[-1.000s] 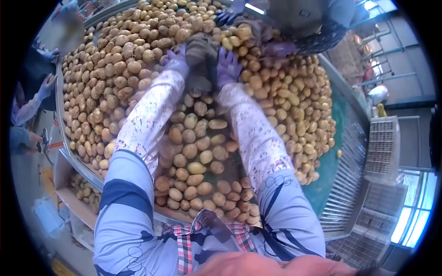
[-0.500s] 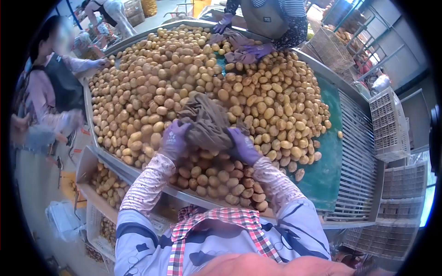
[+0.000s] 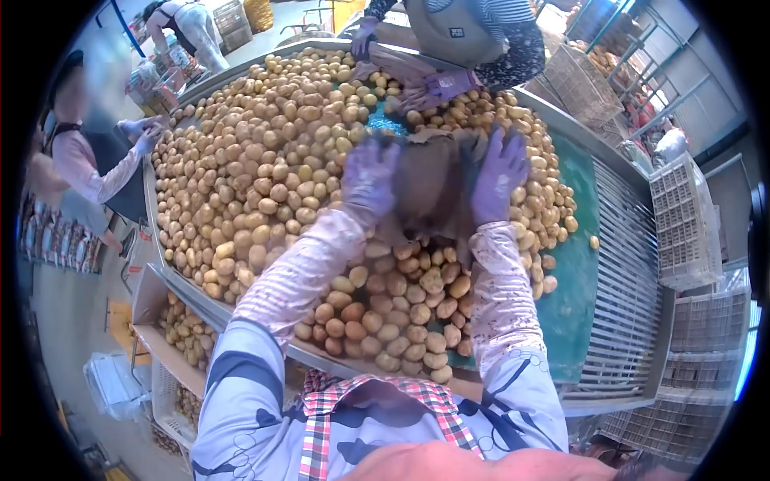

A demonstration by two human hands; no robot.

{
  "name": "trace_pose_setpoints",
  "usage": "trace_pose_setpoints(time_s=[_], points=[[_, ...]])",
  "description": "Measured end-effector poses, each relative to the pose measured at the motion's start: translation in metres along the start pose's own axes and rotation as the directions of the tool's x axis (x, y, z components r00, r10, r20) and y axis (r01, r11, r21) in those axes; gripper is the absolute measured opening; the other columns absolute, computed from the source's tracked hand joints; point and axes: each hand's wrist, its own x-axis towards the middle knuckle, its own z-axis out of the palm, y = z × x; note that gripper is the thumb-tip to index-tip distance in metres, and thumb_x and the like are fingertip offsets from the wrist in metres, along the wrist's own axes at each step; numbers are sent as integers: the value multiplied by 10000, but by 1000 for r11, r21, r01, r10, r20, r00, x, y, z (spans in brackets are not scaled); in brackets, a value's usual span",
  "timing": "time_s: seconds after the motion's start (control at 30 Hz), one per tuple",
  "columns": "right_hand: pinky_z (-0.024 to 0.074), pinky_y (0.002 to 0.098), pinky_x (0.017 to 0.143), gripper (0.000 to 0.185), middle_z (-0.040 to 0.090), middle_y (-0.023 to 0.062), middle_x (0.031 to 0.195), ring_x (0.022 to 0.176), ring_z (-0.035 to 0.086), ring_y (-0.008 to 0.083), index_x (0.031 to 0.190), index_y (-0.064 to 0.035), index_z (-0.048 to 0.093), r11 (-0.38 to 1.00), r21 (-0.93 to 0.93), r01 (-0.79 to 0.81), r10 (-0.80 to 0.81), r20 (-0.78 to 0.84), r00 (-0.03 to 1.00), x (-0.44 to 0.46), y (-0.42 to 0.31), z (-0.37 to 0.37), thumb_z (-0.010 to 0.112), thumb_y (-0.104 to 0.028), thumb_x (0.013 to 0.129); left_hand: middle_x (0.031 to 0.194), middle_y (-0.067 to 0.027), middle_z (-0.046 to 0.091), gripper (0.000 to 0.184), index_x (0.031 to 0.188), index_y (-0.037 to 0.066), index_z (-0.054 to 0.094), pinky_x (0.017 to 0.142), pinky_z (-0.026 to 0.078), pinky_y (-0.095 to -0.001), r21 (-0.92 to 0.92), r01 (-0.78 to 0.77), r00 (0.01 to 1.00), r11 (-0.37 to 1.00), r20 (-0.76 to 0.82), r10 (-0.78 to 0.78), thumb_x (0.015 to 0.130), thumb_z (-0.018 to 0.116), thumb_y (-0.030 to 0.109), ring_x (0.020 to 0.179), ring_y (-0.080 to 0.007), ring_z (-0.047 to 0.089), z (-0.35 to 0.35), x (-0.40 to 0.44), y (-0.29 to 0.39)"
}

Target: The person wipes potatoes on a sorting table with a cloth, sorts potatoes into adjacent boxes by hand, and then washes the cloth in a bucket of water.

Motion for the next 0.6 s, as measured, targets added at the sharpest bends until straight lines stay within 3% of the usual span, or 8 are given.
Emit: trace_pose_setpoints(time_s=[0.07,0.1,0.2,0.23,0.33,0.4,0.53,0.6], points=[[318,587,971,610,393,153,1365,1279,353,348,1326,-145,444,975,-208,83,-28,253,967,-56,-12,109,599,-296,755,1453,-297,243,698,1448,134,297,1111,159,-563,-56,-37,976,998,212,48,794,535,177,1339,-472,253,37,14,12],[272,628,984,583,411,164,1355,1275,348,370,1320,-164,455,990,-3,140,-132,326,936,-77,-18,123,577,-377,791,1458,-297,232,678,1453,155,290,1112,140,-569,-54,-53,976,997,210,63,815,514,203,1346,-473,240,72,21,7],[237,651,997,568,410,174,1359,1276,339,381,1330,-161,449,981,195,15,-65,250,966,-45,-32,131,554,-406,828,1490,-273,209,634,1468,219,278,1134,91,-539,-3,-106,939,994,328,101,857,447,237,1388,-462,165,132,70,-18],[205,661,1017,557,407,180,1366,1285,329,385,1345,-162,433,984,180,19,-76,314,946,-33,-34,140,532,-410,857,1491,-274,207,640,1475,232,256,1134,91,-542,157,-178,952,971,278,130,863,441,232,1384,-460,178,154,93,-30],[116,623,1074,655,360,197,1444,1347,295,378,1413,-181,376,978,177,-112,17,465,885,11,-49,162,431,-560,882,1437,-259,301,648,1459,231,280,1095,187,-534,11,3,951,1000,310,-6,856,493,331,1343,-441,273,131,148,-27],[117,593,1089,677,367,190,1440,1351,293,366,1417,-149,363,994,109,-25,-21,407,913,14,-49,208,422,-565,888,1406,-251,346,661,1450,226,296,1071,227,-531,-54,114,936,992,341,-89,849,519,390,1321,-435,312,116,163,-32],[120,551,1109,689,369,174,1441,1359,284,350,1419,-98,344,985,171,31,-95,385,918,16,-45,230,390,-556,906,1397,-251,354,594,1435,229,324,1064,224,-560,-3,7,1000,1000,-11,-7,870,487,318,1327,-412,317,182,161,-48],[168,540,1105,617,370,176,1434,1344,294,368,1412,-102,342,986,164,35,-97,391,915,-4,-48,230,426,-426,894,1350,-251,402,450,1329,235,475,1073,236,-524,-76,-44,999,996,8,44,885,468,311,1277,-400,370,184,148,-58]])
